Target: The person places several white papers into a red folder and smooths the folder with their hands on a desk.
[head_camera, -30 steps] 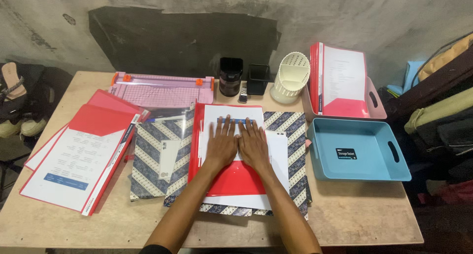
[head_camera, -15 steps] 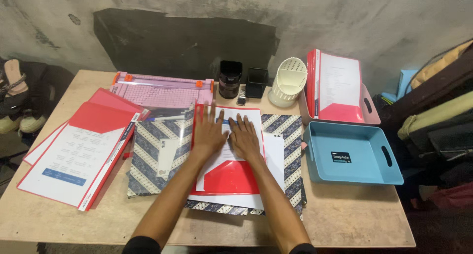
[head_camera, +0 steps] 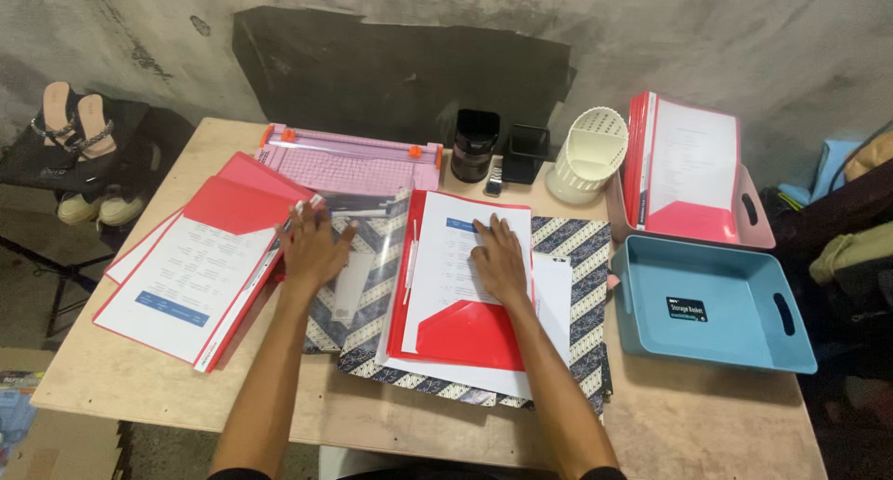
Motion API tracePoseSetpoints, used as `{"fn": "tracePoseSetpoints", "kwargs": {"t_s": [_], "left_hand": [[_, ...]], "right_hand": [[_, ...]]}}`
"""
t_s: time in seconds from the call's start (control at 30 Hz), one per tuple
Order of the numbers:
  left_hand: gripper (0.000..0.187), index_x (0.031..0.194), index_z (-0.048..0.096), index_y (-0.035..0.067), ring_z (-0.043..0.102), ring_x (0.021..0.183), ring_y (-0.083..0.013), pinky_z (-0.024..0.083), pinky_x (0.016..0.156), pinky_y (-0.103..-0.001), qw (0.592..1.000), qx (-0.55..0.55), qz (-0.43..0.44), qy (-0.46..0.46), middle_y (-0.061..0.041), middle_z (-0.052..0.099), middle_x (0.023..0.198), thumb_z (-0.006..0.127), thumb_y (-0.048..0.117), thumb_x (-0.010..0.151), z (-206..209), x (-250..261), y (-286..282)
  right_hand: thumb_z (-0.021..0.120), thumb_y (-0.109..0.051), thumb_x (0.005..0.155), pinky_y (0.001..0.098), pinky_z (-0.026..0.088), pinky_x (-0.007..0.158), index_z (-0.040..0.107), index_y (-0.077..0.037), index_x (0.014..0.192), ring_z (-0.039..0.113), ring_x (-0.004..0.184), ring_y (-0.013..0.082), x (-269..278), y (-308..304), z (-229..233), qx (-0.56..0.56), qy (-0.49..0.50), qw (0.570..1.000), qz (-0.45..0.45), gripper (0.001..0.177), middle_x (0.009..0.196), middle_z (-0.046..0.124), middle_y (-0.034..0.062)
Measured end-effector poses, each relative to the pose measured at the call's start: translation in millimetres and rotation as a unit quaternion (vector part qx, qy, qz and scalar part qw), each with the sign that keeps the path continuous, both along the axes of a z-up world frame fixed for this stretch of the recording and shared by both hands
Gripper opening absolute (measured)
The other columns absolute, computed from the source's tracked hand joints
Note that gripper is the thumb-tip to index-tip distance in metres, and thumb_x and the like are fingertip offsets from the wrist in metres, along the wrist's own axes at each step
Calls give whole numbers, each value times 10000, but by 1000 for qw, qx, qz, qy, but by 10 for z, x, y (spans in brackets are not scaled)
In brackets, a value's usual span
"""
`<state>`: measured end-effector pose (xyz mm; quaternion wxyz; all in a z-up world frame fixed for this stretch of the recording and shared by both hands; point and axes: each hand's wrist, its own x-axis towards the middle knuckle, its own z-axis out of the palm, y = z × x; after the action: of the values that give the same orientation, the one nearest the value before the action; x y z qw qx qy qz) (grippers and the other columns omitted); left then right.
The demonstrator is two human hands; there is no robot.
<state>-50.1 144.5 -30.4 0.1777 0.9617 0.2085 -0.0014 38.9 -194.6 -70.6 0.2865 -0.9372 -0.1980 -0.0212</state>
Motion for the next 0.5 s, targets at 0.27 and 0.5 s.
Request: {"fn": "tracePoseSetpoints", "kwargs": {"t_s": [0.27, 0.5], "left_hand": [[860, 1568, 362, 336, -5, 1542, -464, -47, 1184, -717, 993, -71, -66, 61, -163, -10, 1705, 179, 786, 858, 807, 285, -1096], [1143, 1665, 112, 253, 505, 1336, -485, 331, 1145, -596, 955, -211, -209, 21, -326, 444, 1447, 360, 907, 761, 1055, 557, -2004]], "right_hand": [[567, -231, 911, 443, 297, 1203, 487, -116, 1494, 372, 1497, 284, 148, -320, 319, 435, 229, 868, -64, 600, 1606, 421, 128], [521, -216, 984, 420, 487, 1041, 553, -49, 1405, 555, 1328, 255, 329, -937, 435, 529, 188, 826, -57, 454, 1445, 575, 134]]}}
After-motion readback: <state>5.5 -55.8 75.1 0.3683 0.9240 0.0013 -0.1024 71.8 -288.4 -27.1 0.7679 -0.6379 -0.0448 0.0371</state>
